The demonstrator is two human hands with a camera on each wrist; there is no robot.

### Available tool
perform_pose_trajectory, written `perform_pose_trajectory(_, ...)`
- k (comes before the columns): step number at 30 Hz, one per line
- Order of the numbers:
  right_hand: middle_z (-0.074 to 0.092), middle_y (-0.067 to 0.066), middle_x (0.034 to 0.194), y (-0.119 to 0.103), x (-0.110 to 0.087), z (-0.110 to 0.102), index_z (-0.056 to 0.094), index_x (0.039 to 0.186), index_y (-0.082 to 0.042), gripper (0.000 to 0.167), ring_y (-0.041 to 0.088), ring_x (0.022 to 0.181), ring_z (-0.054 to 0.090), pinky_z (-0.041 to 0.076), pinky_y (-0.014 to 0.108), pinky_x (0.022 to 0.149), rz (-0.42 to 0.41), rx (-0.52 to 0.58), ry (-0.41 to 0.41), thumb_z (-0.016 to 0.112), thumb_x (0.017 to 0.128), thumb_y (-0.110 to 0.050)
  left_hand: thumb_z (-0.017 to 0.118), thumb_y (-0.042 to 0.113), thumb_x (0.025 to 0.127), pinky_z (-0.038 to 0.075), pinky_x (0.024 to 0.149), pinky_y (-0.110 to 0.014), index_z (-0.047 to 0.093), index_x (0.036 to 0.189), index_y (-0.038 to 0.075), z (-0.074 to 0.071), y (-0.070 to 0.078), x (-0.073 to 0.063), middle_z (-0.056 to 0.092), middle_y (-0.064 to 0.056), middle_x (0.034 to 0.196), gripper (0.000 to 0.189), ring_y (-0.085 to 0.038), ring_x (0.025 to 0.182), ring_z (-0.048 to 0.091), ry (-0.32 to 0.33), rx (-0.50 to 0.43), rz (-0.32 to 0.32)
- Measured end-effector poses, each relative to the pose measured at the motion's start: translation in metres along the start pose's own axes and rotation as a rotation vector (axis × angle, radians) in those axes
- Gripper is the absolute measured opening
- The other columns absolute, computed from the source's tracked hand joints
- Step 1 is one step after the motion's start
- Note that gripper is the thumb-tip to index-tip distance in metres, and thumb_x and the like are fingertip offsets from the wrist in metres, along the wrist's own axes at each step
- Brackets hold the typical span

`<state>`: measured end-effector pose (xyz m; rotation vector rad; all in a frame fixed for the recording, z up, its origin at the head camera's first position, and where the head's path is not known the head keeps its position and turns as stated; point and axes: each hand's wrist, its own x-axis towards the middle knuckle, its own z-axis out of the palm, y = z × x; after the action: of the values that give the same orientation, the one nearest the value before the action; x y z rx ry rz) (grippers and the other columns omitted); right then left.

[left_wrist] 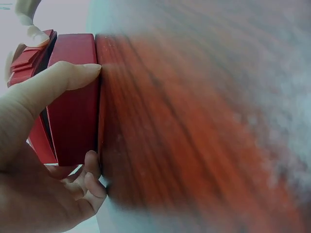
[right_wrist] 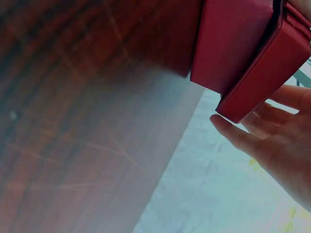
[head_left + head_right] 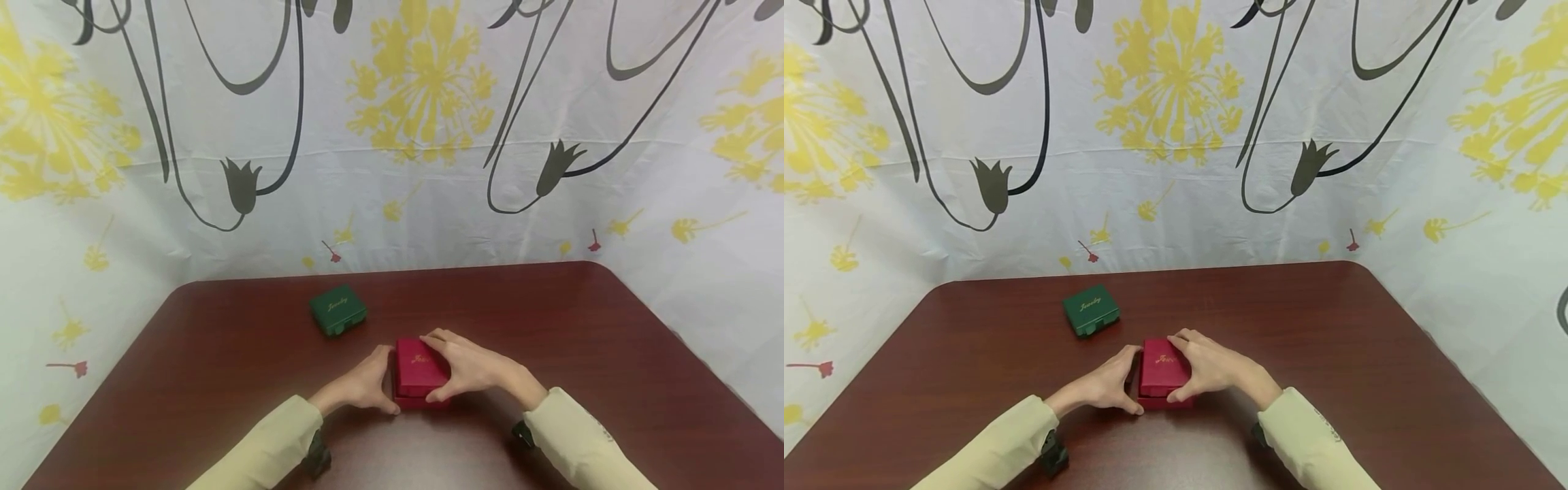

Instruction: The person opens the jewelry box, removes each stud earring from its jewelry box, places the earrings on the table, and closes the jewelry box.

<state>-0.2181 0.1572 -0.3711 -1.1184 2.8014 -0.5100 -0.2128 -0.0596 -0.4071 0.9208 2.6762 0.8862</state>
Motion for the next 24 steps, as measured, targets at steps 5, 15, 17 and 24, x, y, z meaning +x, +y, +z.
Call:
perform_pose_trajectory(5,0.045,0.007,0.117,0.0,-0.001,0.001,0.042,0.128,0.002,0.087,0.015,0.099,0.045,0.046,0.027,0.077,0.004,0.012,0.005,0.073,0.063,-0.047,0.083,0.02,0.056,0.036,0.095,-0.037,0.033,0.123,-0.004,0.0,0.0,0.0,0.041,-0.014,0.117,0.087,-0.025,0.111,0.041,-0.002,-0.005,-0.006)
perform_pose_trajectory(15,0.045,0.008,0.118,0.007,-0.004,-0.004,0.043,0.127,0.001,0.085,0.016,0.1,0.044,0.047,0.026,0.075,0.019,0.004,0.058,0.072,0.063,-0.047,0.084,0.023,0.055,0.036,0.096,-0.037,0.03,0.127,-0.004,0.001,0.0,0.0,0.04,-0.015,0.12,0.094,-0.026,0.114,0.041,0.001,-0.011,-0.005)
perform_pose_trajectory(17,0.045,0.008,0.118,0.009,-0.004,-0.005,0.043,0.127,0.002,0.086,0.017,0.101,0.044,0.046,0.028,0.076,0.019,-0.002,0.074,0.072,0.063,-0.048,0.084,0.024,0.055,0.036,0.095,-0.037,0.03,0.127,-0.005,0.001,0.0,0.0,0.041,-0.015,0.12,0.095,-0.025,0.113,0.041,0.002,-0.008,-0.006)
perform_pose_trajectory(24,0.045,0.01,0.118,0.018,-0.008,-0.011,0.044,0.126,0.002,0.087,0.02,0.102,0.044,0.047,0.031,0.076,0.038,-0.024,0.118,0.072,0.063,-0.05,0.084,0.026,0.055,0.035,0.097,-0.038,0.026,0.13,-0.008,0.002,0.003,-0.001,0.038,-0.019,0.125,0.1,-0.028,0.117,0.039,-0.001,0.034,-0.024)
